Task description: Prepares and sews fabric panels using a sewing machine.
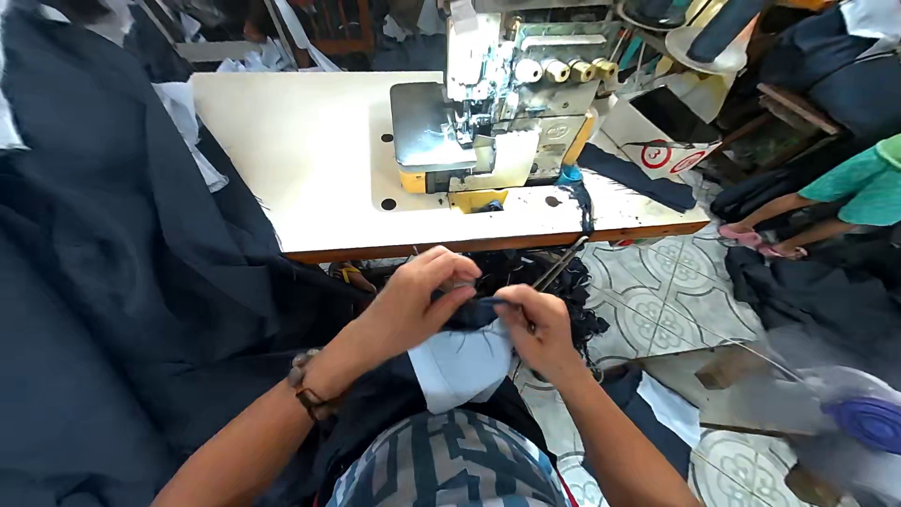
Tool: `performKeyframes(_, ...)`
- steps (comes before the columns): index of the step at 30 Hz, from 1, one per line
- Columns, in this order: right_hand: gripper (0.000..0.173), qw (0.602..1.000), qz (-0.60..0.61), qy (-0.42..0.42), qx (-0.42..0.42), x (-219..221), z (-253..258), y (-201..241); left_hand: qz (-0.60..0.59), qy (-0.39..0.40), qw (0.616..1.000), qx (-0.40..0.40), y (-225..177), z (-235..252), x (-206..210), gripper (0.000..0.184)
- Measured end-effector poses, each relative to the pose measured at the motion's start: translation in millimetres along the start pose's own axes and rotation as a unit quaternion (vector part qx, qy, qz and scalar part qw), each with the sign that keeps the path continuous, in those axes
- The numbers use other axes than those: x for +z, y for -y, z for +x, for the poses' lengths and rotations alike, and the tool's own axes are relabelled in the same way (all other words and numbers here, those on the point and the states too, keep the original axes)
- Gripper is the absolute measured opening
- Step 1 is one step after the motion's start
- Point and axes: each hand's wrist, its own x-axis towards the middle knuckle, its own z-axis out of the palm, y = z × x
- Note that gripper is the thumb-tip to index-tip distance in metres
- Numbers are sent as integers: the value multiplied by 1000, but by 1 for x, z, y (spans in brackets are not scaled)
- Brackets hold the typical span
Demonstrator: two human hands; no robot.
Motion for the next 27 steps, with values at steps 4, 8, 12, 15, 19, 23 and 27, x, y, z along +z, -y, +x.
performKeyframes(4, 17, 998, 12, -30, 53, 20, 10, -3, -19, -117, 992, -35, -9, -13, 33, 20)
performKeyframes(8, 17, 983, 19, 42, 175, 59, -28, -28, -137, -101, 954, -249, 24, -70, 84, 22)
performKeyframes(12, 19, 965, 95, 48, 240, 80, -27, -28, -195, -45, 935, -292, 42, -89, 76, 29)
performKeyframes(15, 18, 960, 199, -32, 193, 65, 21, -13, 108, -39, 989, -93, 26, -29, -5, 25)
performKeyframes(19, 1, 924, 270, -105, 249, 36, 89, -10, 348, -68, 934, 48, -2, 93, -93, 25)
performKeyframes(23, 5, 820, 328, -223, 413, 41, 116, -69, 312, -31, 944, -102, 64, 156, -82, 28)
performKeyframes(27, 11, 798, 336, -200, 459, 46, 101, -96, 132, -57, 969, -201, 120, 158, -60, 23)
